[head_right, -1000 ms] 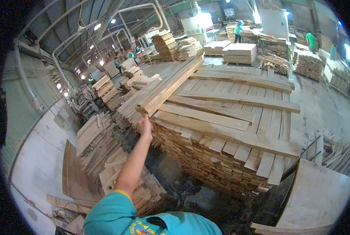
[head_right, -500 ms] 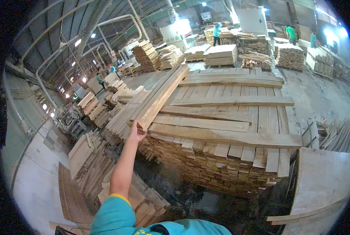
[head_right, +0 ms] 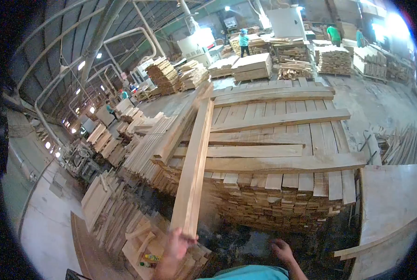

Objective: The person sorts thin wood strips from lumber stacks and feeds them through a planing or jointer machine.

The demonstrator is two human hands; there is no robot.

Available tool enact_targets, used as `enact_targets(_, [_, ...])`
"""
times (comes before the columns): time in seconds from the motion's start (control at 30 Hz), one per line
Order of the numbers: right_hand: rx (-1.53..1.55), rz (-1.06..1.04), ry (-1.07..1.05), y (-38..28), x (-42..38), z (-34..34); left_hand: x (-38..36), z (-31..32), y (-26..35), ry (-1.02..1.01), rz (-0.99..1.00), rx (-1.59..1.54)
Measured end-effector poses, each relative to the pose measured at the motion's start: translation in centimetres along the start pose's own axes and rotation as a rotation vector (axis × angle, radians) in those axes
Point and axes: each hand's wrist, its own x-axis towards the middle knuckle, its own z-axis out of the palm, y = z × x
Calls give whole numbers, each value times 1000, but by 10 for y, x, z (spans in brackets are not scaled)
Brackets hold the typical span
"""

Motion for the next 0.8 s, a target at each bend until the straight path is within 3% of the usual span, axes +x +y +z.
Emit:
enact_targets(0.03, [-162,-34,-149,-22,34,19,-17,-10,-10,16,-22,-5])
enact_targets(0.1, [-100,-282,-413,-85,79,74,-49,-29,-17,-31,-73,29])
enact_targets(0.17, [-14,-340,-580,-204,73,126,-88,-29,-10,-18,-315,-242])
enact_targets(0.23, [547,-181,-692,-264,70,178,-73,-41,-12,-68,-296,-172])
enact_targets(0.3, [499,-93,-660,-293,61,224,-68,-49,-16,-102,-264,-70])
enact_targets(0.33, [537,12,-488,-311,41,240,-63,-51,-17,-123,-242,-20])
enact_targets(0.4, [342,-128,-420,-327,3,245,-51,-53,-21,-159,-191,74])
enact_targets(0.5, [533,-125,-506,-298,15,252,-33,-53,-32,-203,-101,201])
enact_targets(0.67, [628,-479,-343,-295,13,194,-3,-40,-62,-257,36,383])
enact_targets(0.8, [491,-731,50,-334,-26,104,-5,-39,-110,-279,95,516])
